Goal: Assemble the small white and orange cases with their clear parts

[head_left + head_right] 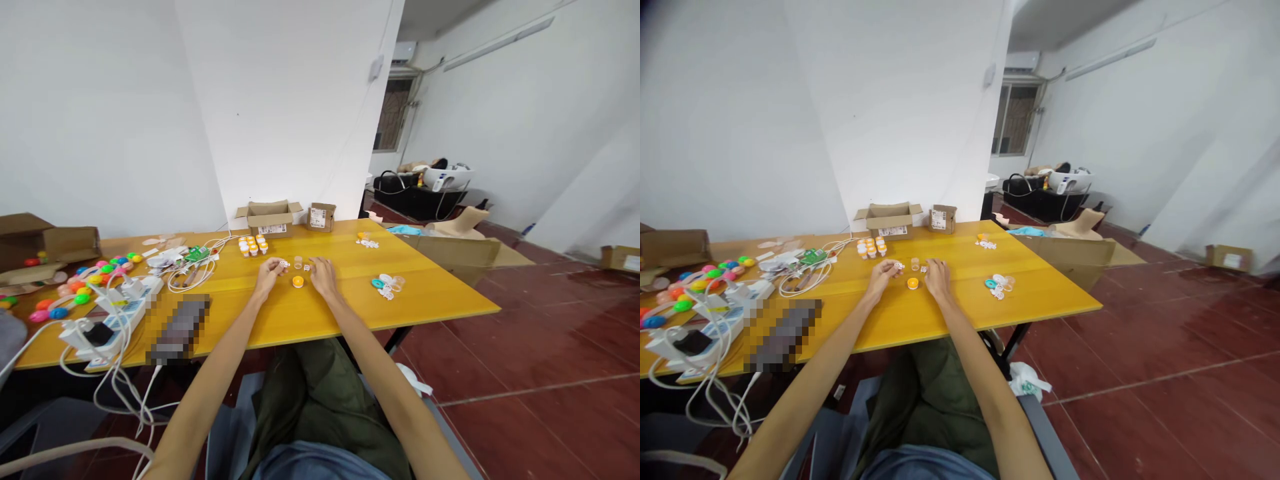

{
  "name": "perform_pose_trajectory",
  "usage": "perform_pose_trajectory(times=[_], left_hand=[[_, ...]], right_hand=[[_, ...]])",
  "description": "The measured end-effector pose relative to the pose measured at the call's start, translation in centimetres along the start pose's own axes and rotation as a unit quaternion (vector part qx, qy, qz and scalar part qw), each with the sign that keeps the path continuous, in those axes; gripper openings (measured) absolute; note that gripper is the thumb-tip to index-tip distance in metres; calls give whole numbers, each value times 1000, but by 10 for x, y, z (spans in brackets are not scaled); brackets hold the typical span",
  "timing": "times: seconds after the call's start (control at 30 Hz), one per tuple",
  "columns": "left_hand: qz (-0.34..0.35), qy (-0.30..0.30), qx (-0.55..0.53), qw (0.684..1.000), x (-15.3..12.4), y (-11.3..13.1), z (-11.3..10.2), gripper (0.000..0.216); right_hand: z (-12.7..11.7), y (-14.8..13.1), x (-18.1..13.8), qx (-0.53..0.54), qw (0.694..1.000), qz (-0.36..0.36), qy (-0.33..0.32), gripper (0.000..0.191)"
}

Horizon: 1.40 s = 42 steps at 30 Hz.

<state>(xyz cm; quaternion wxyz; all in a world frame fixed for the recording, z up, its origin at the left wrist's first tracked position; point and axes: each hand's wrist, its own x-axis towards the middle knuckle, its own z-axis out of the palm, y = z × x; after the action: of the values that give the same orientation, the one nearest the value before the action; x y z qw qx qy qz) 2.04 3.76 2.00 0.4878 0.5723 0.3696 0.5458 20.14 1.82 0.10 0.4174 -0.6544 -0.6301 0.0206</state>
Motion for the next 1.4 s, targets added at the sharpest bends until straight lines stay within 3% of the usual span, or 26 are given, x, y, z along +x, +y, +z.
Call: perform_pose_trajectory(times=[0.2, 0.37, 0.63, 0.9, 1.4], left_hand=[[8, 0, 11, 1000, 1, -5, -3, 25], [2, -5, 25, 1000, 2, -6, -3, 26], [-9, -7, 29, 1000, 2, -6, -4, 28], [-19, -24, 19, 999, -2, -1, 0, 31], [0, -22, 27, 999, -4, -1, 1, 29]], right_hand=[[6, -1, 0, -77, 994, -40, -66, 26], [10, 6, -1, -57, 995, -57, -63, 21], [14, 11, 2, 109, 991, -75, -20, 14], [14, -9, -2, 336, 941, -27, -34, 22], [4, -21, -7, 346, 933, -77, -60, 26]])
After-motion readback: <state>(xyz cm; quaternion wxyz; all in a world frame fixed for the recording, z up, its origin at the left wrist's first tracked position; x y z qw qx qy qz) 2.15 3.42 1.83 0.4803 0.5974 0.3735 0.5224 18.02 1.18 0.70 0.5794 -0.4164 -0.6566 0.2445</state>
